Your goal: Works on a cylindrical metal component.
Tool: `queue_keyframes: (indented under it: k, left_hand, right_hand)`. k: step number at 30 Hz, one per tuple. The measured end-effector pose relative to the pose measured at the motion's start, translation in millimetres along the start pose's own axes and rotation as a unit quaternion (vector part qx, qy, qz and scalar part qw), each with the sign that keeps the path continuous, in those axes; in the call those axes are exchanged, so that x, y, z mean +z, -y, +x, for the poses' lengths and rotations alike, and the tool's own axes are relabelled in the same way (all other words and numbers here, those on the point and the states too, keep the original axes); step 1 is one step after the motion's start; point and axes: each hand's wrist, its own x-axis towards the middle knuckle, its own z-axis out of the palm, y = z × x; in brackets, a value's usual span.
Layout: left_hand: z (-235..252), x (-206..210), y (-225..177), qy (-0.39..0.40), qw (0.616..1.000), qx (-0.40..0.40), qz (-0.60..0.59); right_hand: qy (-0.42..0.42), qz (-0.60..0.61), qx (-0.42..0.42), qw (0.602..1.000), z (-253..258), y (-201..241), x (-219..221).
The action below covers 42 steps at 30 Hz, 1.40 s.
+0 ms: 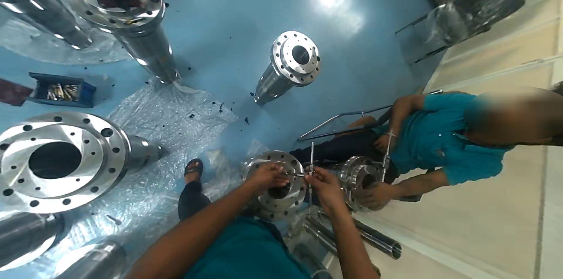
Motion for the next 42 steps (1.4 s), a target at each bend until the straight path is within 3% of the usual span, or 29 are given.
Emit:
queue_keyframes:
  k: [7,14,21,31,37,42]
  left_hand:
    - [-0.2,7.3,4.2,-0.027,0.999,0.029,-0.019]
    - [27.1,11.3,13.4,0.03,1.0,-0.001,-0.007]
    - [18.4,-8.1,11.1,-0.068,0.995,-0.049,0.055]
    - [-18.2,-78.5,-0.9,-0.179,0.983,0.006,0.03]
    - [-19.3,-89.5,13.8,-0.196,0.98,-0.007,0.018]
    - [-11.8,-86.7,17.8,-0.183,0.982,-0.008,0.043]
  right_hand:
    - [-0.027,-0.174,-0.078,0.981,-2.0,-12.6,4.0]
    - [-0.054,-0.173,-0.054,0.982,21.3,-25.1,-7.1]
    - [-0.086,-0.155,-0.028,0.984,65.4,-51.7,-17.7]
    - [-0.093,-0.187,-0.029,0.977,98.2,-73.4,-12.2]
    - [-0.091,-0.206,-0.038,0.974,103.7,-80.0,-13.3]
    - [-0.035,-0.326,-0.09,0.94,104.2,-76.4,-13.5]
